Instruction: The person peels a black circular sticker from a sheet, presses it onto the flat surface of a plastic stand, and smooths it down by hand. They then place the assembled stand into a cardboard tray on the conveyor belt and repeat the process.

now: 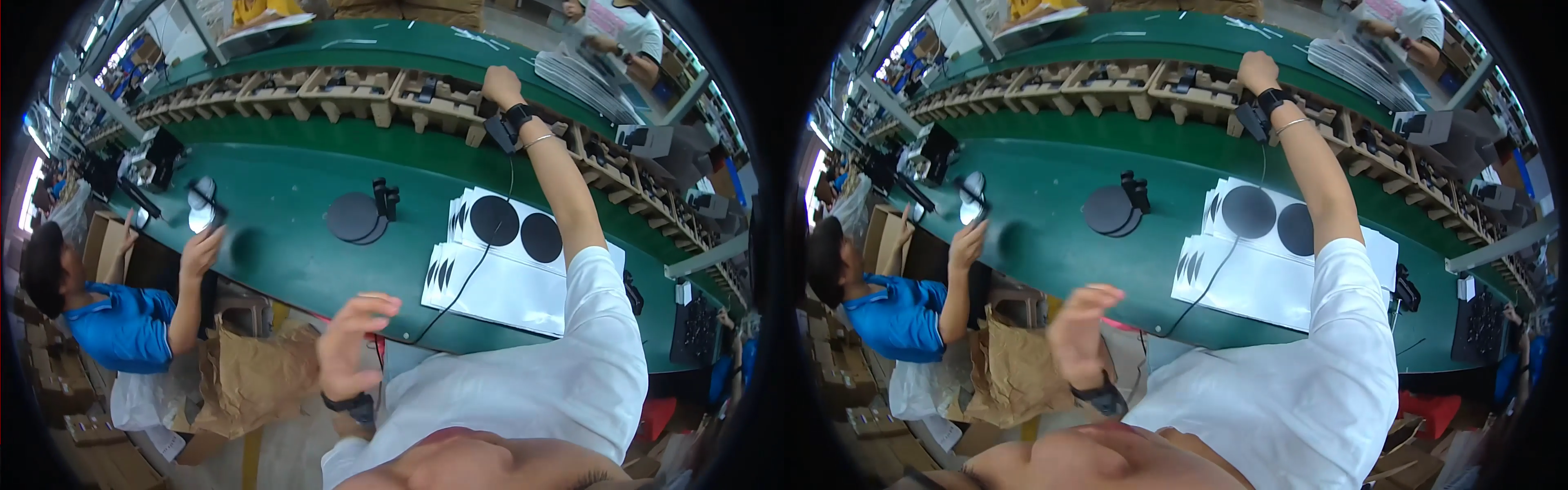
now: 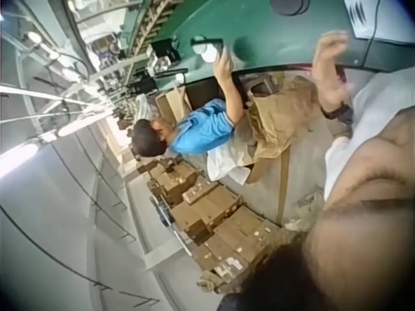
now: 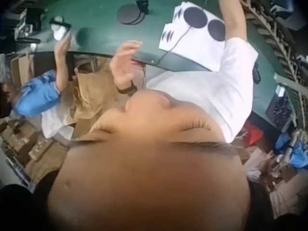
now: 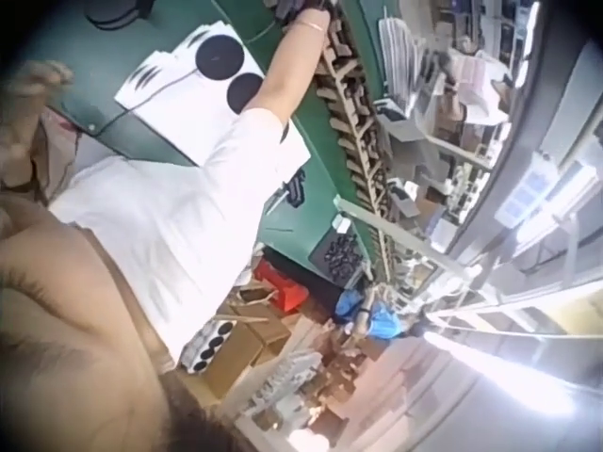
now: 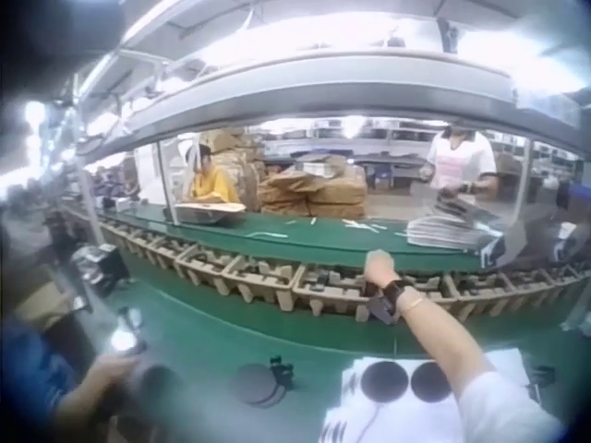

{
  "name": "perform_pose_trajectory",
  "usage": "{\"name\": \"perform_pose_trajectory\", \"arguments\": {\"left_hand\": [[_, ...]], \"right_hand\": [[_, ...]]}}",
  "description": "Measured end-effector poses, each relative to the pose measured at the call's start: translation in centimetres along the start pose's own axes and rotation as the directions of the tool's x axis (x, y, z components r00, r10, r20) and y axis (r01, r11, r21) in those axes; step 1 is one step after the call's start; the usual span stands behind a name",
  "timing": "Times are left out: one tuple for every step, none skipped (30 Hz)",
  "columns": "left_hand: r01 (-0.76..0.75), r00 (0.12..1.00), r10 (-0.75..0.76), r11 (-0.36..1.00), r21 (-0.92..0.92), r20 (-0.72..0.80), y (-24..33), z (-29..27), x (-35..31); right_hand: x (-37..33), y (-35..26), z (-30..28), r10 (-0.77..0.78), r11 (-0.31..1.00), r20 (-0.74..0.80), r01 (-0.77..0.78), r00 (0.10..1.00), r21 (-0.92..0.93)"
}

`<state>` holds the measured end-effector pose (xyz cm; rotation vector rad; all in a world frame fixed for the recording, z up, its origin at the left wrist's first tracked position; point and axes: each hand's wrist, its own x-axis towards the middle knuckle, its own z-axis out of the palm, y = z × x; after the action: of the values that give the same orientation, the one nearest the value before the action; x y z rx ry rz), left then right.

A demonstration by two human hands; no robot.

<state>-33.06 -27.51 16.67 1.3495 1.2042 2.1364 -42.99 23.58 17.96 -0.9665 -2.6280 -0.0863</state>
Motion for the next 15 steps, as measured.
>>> {"name": "perform_pose_trajectory", "arguments": {"left_hand": [[-0.127, 0.992, 0.127, 0.984, -0.127, -0.013, 0.8, -0.1, 0.9], [-0.249, 0.968, 0.249, 0.935, -0.252, -0.035, 1.5, -0.1, 2.2], [-0.361, 0.929, 0.368, 0.876, -0.32, -0.04, 2.9, 0.7, 3.6], [-0.454, 0.876, 0.481, 0.794, -0.404, -0.038, 3.4, 1.6, 4.7], [-0.443, 0.883, 0.468, 0.796, -0.411, -0.044, 3.8, 1.7, 4.8], [-0.376, 0.892, 0.451, 0.791, -0.482, 0.044, 3.3, 1.8, 4.9], [-0.317, 0.886, 0.444, 0.791, -0.523, 0.135, 3.6, 2.1, 5.0], [-0.307, 0.888, 0.438, 0.792, -0.529, 0.141, 3.3, 2.8, 5.1], [-0.31, 0.878, 0.455, 0.778, -0.546, 0.149, 2.8, 3.6, 5.1], [-0.311, 0.87, 0.467, 0.768, -0.56, 0.156, 2.3, 4.5, 5.0], [-0.311, 0.862, 0.48, 0.755, -0.577, 0.164, 1.9, 5.5, 4.9], [-0.283, 0.864, 0.473, 0.742, -0.608, 0.175, 0.8, 6.6, 4.9], [-0.233, 0.86, 0.459, 0.742, -0.629, 0.222, -0.2, 7.6, 5.2], [-0.19, 0.857, 0.442, 0.748, -0.636, 0.265, -0.7, 8.3, 5.2], [-0.153, 0.854, 0.433, 0.737, -0.658, 0.287, -1.5, 8.8, 4.7]], "right_hand": [[-0.4, -0.3, 0.8, 0.015, 1.0, 0.015, -0.015, 1.0, -0.026], [-0.8, -0.3, 1.5, 0.016, 0.999, 0.034, -0.015, 0.999, -0.034], [-0.7, -1.5, 1.7, -0.027, 0.999, 0.073, 0.028, 0.997, -0.016], [-1.0, -1.4, 2.2, -0.044, 0.999, 0.106, 0.044, 0.993, -0.002], [-1.5, -1.1, 2.7, -0.058, 0.998, 0.137, 0.057, 0.989, 0.012], [-2.7, 0.6, 3.9, -0.027, 1.0, 0.153, 0.029, 0.988, -0.007], [-3.7, 0.5, 4.4, -0.079, 0.997, 0.133, 0.082, 0.988, -0.011], [-4.6, 0.6, 4.8, -0.129, 0.991, 0.111, 0.132, 0.985, -0.018], [-5.6, 1.4, 5.4, -0.108, 0.993, 0.115, 0.112, 0.987, -0.026], [-7.0, 1.9, 6.2, -0.138, 0.987, 0.091, 0.144, 0.986, -0.065], [-8.1, 2.9, 6.8, -0.165, 0.979, 0.069, 0.172, 0.984, -0.107], [-9.5, 4.7, 6.9, -0.124, 0.983, 0.078, 0.133, 0.989, -0.125], [-11.0, 6.5, 6.6, -0.087, 0.992, 0.161, 0.1, 0.983, -0.074], [-12.7, 7.6, 5.7, -0.068, 0.997, 0.245, 0.074, 0.967, -0.013], [-15.4, 9.5, 4.4, -0.088, 0.992, 0.326, 0.054, 0.941, 0.114]]}}
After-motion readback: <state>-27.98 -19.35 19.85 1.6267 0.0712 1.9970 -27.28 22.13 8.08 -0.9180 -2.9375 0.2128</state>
